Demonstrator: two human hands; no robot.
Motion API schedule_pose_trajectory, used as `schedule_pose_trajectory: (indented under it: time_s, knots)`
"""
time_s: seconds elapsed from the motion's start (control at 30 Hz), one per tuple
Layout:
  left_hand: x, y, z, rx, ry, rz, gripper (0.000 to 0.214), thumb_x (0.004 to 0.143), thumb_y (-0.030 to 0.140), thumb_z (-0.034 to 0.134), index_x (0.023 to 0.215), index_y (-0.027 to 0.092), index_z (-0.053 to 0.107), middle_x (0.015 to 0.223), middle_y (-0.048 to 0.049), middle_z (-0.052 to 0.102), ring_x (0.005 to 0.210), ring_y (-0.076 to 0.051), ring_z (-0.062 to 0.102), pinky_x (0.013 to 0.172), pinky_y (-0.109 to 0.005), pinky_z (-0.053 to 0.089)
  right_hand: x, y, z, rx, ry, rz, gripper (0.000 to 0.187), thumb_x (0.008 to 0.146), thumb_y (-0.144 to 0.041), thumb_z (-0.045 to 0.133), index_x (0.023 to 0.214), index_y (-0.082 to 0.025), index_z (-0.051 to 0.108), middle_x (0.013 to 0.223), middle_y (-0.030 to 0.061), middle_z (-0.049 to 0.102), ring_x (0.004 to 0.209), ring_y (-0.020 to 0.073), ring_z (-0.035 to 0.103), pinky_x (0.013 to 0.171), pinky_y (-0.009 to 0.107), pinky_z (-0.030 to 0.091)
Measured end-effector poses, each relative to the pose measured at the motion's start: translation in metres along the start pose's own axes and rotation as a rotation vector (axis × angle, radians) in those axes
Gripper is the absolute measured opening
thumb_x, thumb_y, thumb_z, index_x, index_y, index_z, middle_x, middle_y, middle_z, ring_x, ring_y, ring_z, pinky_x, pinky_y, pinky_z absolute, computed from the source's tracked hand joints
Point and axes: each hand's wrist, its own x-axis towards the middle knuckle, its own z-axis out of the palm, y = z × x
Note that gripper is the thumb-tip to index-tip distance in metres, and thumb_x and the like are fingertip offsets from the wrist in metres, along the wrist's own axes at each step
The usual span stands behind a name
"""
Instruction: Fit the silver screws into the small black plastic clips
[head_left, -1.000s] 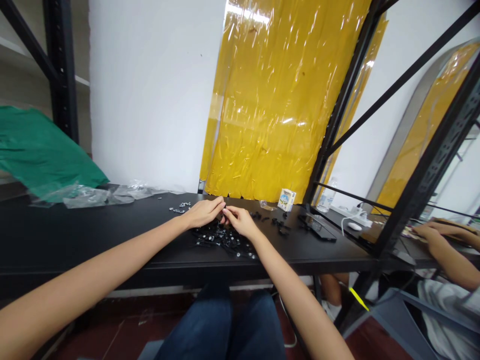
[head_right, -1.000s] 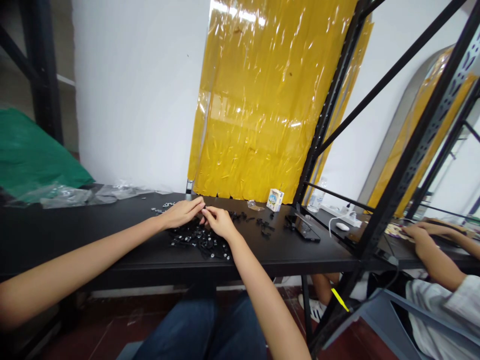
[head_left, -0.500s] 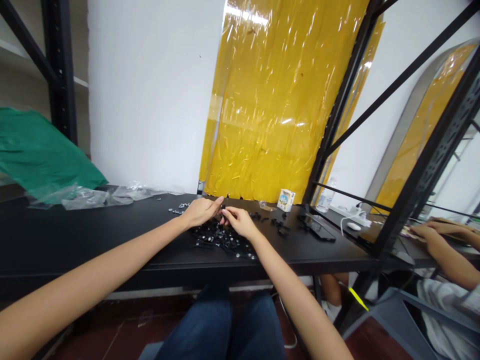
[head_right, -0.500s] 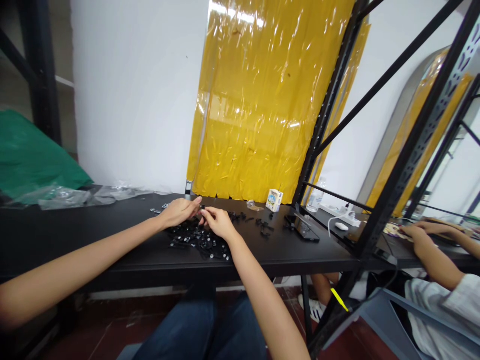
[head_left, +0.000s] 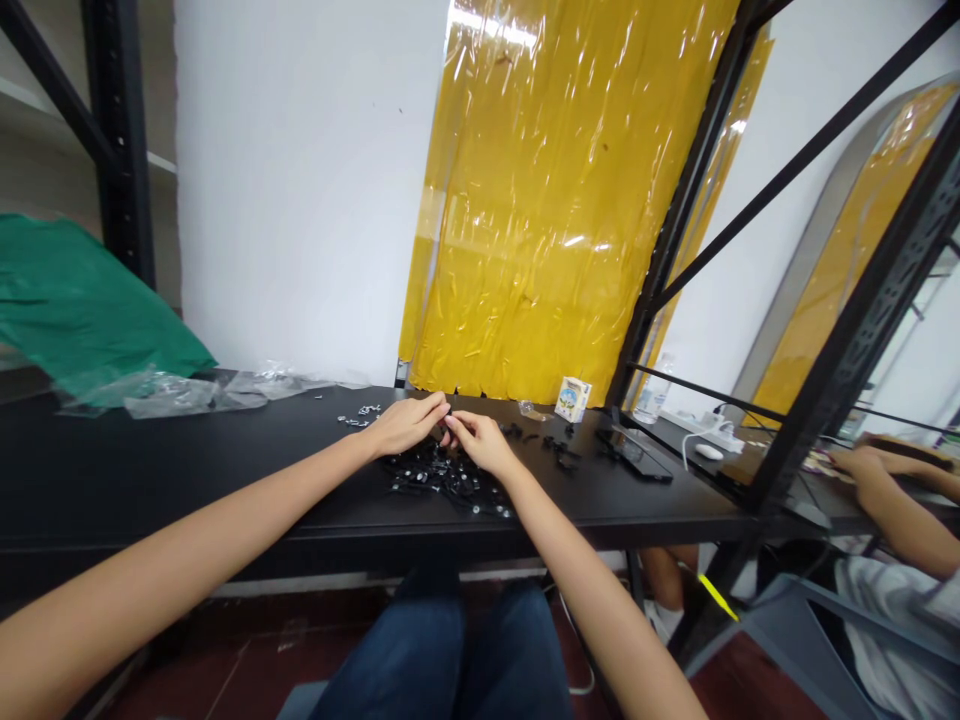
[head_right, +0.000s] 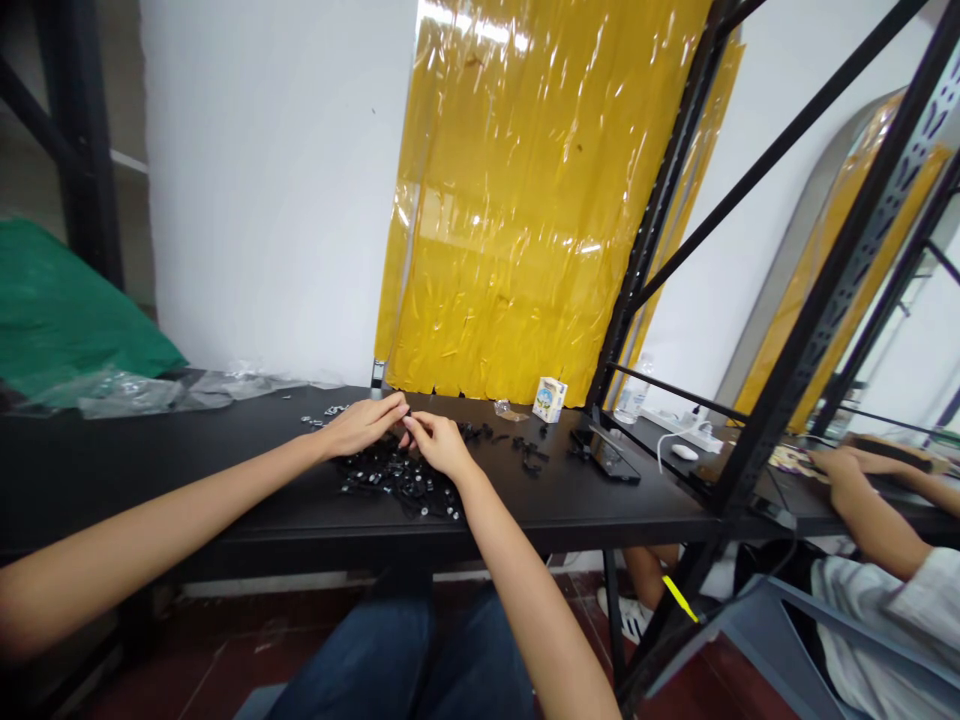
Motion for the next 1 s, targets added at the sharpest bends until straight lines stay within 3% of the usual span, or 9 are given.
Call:
schedule_pose_trajectory:
  time_s: [0.13,0.23,0.37,0.47,0.57,0.7,0.9,1.0]
  knots:
    - [0.001,-0.001,0.001,-0.016,0.032,-0.023,0.037,0.094,0.046,0.018,0.08,0.023,0.044,0.071,0.0012,0.061,0.068,-0.018,0.06,0.063,-0.026,0.037,0.001,0.001,0.0,0.008,0.024,0.006,0.038,0.089,-0.047,0.041,0.097,-0.018,0.065,0.069,0.0013,0.066,0.058,0.0118,0.059,0.063,0.022,0.047]
    - [0.004,-0.005,0.003,0.113,0.075,-0.085,0.037,0.094,0.045,0.02,0.082,0.022,0.047,0.071,-0.0011,0.062,0.068,-0.02,0.061,0.06,-0.027,0.036,0.001,0.002,0.0,0.009,0.037,0.012,0.038,0.088,-0.047,0.042,0.095,-0.018,0.065,0.068,0.0016,0.066,0.058,0.0117,0.058,0.062,0.022,0.047]
    - [0.007,-0.013,0.001,0.28,0.218,-0.271,0.043,0.093,0.046,0.018,0.089,0.021,0.053,0.076,-0.0074,0.066,0.073,-0.026,0.063,0.063,-0.03,0.039,0.001,0.002,0.001,0.005,0.04,0.033,0.038,0.088,-0.046,0.042,0.095,-0.018,0.066,0.068,0.0016,0.066,0.057,0.0112,0.058,0.062,0.022,0.047]
    - [0.008,-0.021,-0.005,0.252,0.376,-0.469,0.058,0.092,0.052,0.007,0.089,0.019,0.055,0.083,-0.0124,0.068,0.078,-0.029,0.064,0.064,-0.033,0.04,0.001,0.001,0.0,-0.009,0.037,0.048,0.037,0.088,-0.046,0.042,0.094,-0.018,0.066,0.068,0.0017,0.067,0.057,0.0107,0.058,0.062,0.022,0.047]
    - [0.008,-0.026,-0.009,0.201,0.416,-0.554,0.067,0.09,0.057,0.0,0.087,0.02,0.056,0.086,-0.0138,0.069,0.081,-0.029,0.063,0.064,-0.034,0.041,0.0,-0.001,0.0,-0.006,0.037,0.051,0.038,0.088,-0.046,0.042,0.093,-0.017,0.066,0.068,0.0018,0.067,0.057,0.0105,0.058,0.062,0.021,0.046]
    - [0.007,-0.024,-0.008,0.158,0.387,-0.494,0.065,0.089,0.06,0.003,0.084,0.021,0.055,0.083,-0.0103,0.068,0.078,-0.027,0.062,0.062,-0.031,0.038,0.0,-0.002,0.0,0.005,0.037,0.047,0.037,0.087,-0.046,0.043,0.092,-0.017,0.066,0.068,0.0022,0.067,0.057,0.011,0.059,0.062,0.022,0.047]
    - [0.004,-0.005,0.001,0.086,0.199,-0.181,0.05,0.085,0.064,0.028,0.075,0.021,0.052,0.063,0.0001,0.061,0.061,-0.018,0.056,0.056,-0.025,0.033,0.0,0.003,0.002,0.001,0.06,0.072,0.031,0.082,-0.046,0.052,0.086,-0.018,0.065,0.069,0.0015,0.067,0.058,0.0127,0.061,0.06,0.023,0.048]
    - [0.003,-0.002,0.006,-0.011,0.136,-0.115,0.047,0.086,0.061,0.028,0.075,0.021,0.051,0.06,0.0014,0.057,0.058,-0.016,0.054,0.055,-0.025,0.033,0.0,0.006,0.003,0.022,0.058,0.081,0.03,0.082,-0.045,0.053,0.086,-0.018,0.064,0.068,0.0009,0.067,0.058,0.0127,0.061,0.061,0.024,0.048]
